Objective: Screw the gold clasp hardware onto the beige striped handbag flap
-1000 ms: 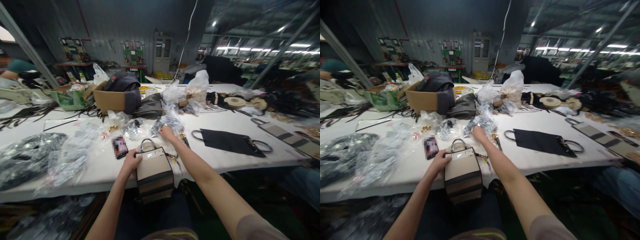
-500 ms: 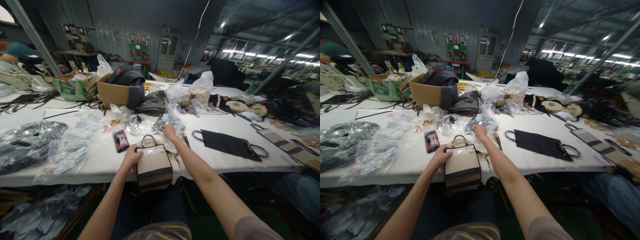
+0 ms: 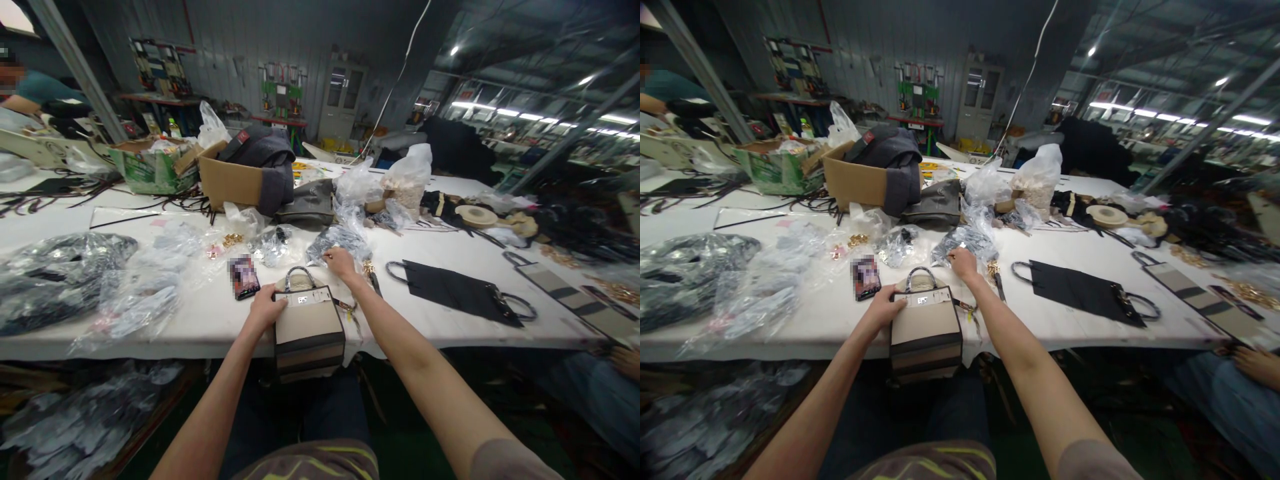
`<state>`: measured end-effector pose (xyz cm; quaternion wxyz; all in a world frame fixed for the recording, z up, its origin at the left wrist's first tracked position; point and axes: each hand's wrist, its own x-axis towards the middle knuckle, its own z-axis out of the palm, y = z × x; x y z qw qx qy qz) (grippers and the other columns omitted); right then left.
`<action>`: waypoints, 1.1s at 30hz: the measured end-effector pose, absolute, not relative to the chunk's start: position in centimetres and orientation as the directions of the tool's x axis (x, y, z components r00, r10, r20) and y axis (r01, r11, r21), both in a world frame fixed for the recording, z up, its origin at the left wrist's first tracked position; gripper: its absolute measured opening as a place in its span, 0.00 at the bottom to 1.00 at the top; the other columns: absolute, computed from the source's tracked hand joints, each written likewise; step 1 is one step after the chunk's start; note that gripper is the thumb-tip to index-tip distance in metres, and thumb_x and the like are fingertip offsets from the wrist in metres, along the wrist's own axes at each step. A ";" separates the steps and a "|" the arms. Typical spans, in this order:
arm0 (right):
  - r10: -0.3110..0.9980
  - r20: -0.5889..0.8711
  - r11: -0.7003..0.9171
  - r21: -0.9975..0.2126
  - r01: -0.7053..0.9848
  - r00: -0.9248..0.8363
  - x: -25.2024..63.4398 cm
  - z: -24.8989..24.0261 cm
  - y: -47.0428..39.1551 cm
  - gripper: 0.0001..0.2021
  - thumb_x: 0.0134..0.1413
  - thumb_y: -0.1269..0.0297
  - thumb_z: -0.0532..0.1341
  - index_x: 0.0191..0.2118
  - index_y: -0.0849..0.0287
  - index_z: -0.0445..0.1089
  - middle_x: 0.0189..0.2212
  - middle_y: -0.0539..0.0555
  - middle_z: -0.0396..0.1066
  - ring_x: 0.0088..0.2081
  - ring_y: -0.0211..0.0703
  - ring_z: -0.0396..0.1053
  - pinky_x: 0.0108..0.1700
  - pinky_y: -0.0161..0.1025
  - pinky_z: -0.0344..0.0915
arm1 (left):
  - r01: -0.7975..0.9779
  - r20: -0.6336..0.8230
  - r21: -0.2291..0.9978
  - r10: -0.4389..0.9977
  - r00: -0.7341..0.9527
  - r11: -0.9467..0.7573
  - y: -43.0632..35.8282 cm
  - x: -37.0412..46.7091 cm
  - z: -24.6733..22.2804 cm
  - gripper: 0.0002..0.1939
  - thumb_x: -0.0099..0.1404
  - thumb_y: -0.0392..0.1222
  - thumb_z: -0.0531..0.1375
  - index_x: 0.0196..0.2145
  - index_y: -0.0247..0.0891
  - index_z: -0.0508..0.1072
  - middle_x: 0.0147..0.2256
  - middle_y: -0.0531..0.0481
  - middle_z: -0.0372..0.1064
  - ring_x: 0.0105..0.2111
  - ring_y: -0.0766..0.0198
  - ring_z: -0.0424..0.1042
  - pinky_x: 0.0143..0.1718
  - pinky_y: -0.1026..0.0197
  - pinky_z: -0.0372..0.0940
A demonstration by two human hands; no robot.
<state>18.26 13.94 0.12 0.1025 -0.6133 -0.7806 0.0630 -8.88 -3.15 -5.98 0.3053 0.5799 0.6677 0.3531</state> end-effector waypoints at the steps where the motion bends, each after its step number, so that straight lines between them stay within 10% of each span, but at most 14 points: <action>1: 0.970 0.081 0.241 -0.227 0.944 -0.228 18.3 0.1 14.0 0.16 0.75 0.59 0.64 0.57 0.49 0.88 0.59 0.55 0.86 0.58 0.49 0.82 0.55 0.36 0.71 | 0.558 0.000 0.826 0.989 -0.148 0.083 -3.2 -8.9 -6.0 0.21 0.61 0.40 0.66 0.52 0.38 0.85 0.58 0.39 0.81 0.62 0.43 0.75 0.70 0.45 0.65; 33: 0.950 0.033 0.310 -0.199 0.930 -0.309 19.3 0.9 14.2 0.16 0.73 0.64 0.64 0.56 0.48 0.89 0.58 0.54 0.86 0.59 0.50 0.82 0.57 0.37 0.71 | 0.560 -0.003 0.824 0.989 -0.149 0.087 -3.3 -8.7 -5.2 0.19 0.59 0.40 0.66 0.48 0.39 0.86 0.55 0.40 0.83 0.60 0.42 0.76 0.68 0.45 0.67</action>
